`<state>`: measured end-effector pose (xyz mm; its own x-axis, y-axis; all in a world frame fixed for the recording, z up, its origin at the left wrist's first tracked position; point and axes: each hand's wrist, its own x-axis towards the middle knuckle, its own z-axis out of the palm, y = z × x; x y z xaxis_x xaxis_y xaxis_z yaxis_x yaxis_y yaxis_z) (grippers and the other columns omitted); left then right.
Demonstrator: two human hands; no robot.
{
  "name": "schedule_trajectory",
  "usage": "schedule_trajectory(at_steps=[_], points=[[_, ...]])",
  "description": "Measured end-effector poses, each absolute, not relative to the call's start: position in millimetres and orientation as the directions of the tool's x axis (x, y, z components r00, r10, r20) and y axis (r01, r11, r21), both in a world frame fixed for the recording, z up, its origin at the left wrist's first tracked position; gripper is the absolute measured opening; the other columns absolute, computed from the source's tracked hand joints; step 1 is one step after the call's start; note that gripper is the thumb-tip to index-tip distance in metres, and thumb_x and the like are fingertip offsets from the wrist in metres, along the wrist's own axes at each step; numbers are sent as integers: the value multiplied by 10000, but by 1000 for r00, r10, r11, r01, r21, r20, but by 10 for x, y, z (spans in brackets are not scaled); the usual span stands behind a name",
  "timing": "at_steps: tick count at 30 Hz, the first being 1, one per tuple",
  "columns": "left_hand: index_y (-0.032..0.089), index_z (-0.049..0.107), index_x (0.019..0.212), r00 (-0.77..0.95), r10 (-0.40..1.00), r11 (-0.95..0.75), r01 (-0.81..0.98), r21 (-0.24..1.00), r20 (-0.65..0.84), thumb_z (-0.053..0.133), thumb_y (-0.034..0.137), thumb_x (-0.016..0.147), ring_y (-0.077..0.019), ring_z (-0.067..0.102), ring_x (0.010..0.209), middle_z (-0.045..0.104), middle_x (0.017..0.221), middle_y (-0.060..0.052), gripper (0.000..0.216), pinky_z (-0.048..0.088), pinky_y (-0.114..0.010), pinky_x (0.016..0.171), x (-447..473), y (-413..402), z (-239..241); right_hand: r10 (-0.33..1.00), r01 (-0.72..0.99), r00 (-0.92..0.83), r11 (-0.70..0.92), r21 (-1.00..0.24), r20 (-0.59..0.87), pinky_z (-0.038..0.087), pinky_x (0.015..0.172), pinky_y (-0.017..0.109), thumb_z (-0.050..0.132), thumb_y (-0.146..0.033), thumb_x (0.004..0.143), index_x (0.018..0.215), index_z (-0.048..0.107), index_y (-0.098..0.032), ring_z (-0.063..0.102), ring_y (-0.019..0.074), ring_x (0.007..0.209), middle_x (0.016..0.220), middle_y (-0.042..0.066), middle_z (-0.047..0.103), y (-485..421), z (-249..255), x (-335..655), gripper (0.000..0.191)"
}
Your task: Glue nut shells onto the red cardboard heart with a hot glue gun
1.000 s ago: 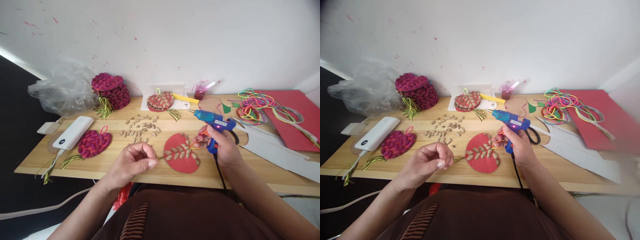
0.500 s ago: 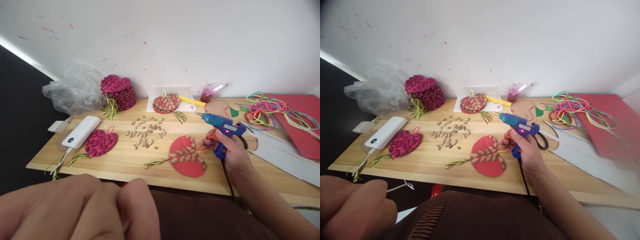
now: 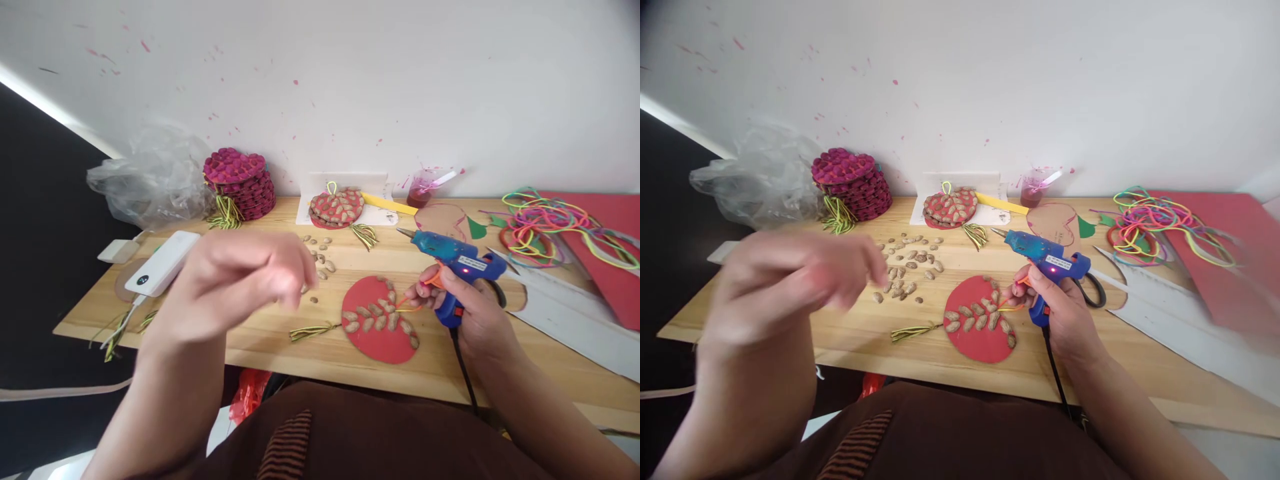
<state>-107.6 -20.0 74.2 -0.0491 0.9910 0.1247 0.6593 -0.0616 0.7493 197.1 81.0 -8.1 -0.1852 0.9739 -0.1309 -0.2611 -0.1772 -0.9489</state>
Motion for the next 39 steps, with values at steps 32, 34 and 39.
schedule_trajectory(at_steps=[32,34,39], points=[[191,781,895,-210,973,229,926,301,-96,666,93,773,-193,704,805,789,882,-47,194,494,-271,739,-1709,1157,124,943,-218,-103,-332,-918,-316,534,552,323,752,-493,745,697,747,-271,629,212,618,629,55,554,897,-107,1999,228],[183,790,923,-218,974,228,931,285,-69,645,107,796,-214,704,831,790,910,-68,208,502,-297,775,-1690,1179,96,941,-222,-103,-337,-915,-321,538,556,316,752,-494,749,697,746,-269,638,212,623,628,57,560,897,-104,2003,232],[185,791,1004,-201,979,203,944,260,-33,609,136,841,-231,702,893,791,973,-74,250,504,-319,848,-1669,1218,52,935,-225,-98,-354,-908,-340,543,547,290,776,-494,735,714,747,-259,632,199,615,640,60,585,892,-102,2012,237]])
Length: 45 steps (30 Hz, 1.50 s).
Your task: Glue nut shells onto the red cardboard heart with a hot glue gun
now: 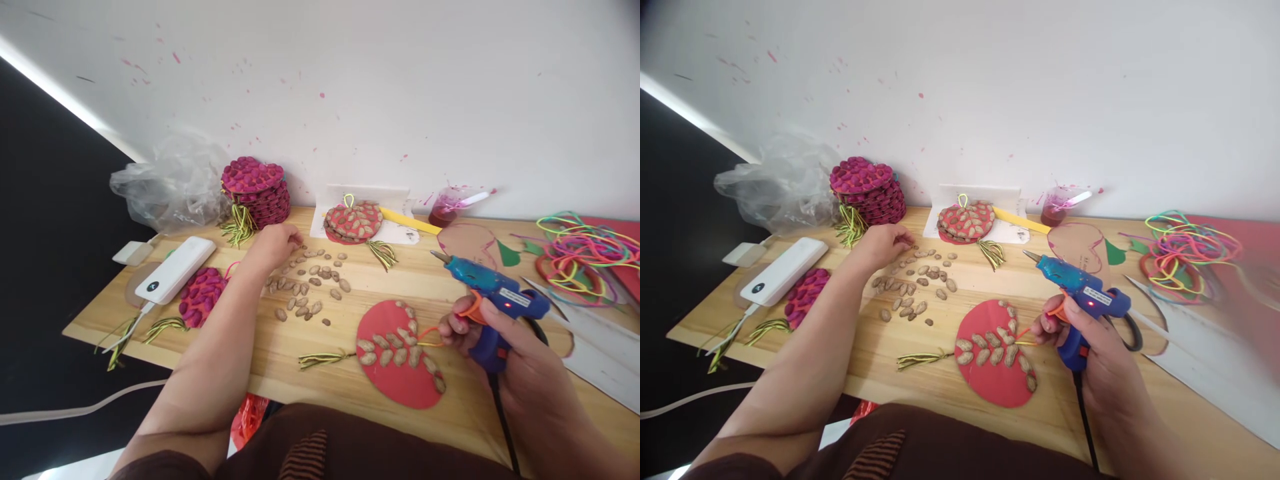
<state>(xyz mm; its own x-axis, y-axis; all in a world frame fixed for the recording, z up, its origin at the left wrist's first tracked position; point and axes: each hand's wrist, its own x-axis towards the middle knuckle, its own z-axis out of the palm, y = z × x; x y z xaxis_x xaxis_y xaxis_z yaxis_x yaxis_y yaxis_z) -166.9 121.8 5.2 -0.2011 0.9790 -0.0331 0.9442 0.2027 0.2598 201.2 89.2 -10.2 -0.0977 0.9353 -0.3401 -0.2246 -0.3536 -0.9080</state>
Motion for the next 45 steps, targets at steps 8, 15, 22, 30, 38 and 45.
schedule_trajectory(at_steps=[8,15,22,30,38,45], points=[[216,795,937,-225,974,222,948,228,-17,621,147,838,-245,705,919,794,983,-60,212,512,-318,851,-1707,1239,8,935,-244,-120,-353,-903,-333,554,561,243,812,-505,689,750,728,-221,621,172,621,628,33,605,886,-111,2022,302],[206,787,940,-257,966,253,943,216,-9,650,130,795,-268,700,849,789,925,-79,213,516,-354,788,-1746,1220,-8,933,-260,-126,-359,-897,-337,560,560,241,815,-494,689,762,726,-218,614,168,615,624,28,602,907,-130,2012,298],[227,809,1039,-9,990,-23,974,223,139,537,131,887,-242,633,1009,768,1047,-65,326,466,-353,960,-1680,1260,-58,934,-261,-118,-357,-897,-337,555,555,244,820,-498,677,750,720,-216,612,171,610,619,28,598,887,-127,2025,307],[304,820,1016,76,990,-97,979,177,118,534,92,867,-277,556,1028,743,1042,-69,386,419,-444,921,-1619,1253,-87,943,-232,-131,-330,-915,-307,542,551,245,796,-507,709,739,718,-215,635,182,614,612,26,595,890,-98,2003,303],[295,804,1051,42,996,-56,985,166,85,500,110,896,-290,553,1065,734,1055,-81,389,408,-460,933,-1574,1257,-107,940,-266,-159,-337,-903,-303,542,570,249,784,-476,735,754,715,-214,620,169,609,625,20,598,880,-116,2036,271],[239,799,1033,-75,989,54,987,153,130,464,143,931,-310,575,1077,742,1112,-102,362,435,-453,904,-1563,1245,-32,941,-254,-148,-334,-908,-304,539,570,248,778,-478,743,754,716,-216,630,173,615,628,20,602,884,-107,2022,270]])
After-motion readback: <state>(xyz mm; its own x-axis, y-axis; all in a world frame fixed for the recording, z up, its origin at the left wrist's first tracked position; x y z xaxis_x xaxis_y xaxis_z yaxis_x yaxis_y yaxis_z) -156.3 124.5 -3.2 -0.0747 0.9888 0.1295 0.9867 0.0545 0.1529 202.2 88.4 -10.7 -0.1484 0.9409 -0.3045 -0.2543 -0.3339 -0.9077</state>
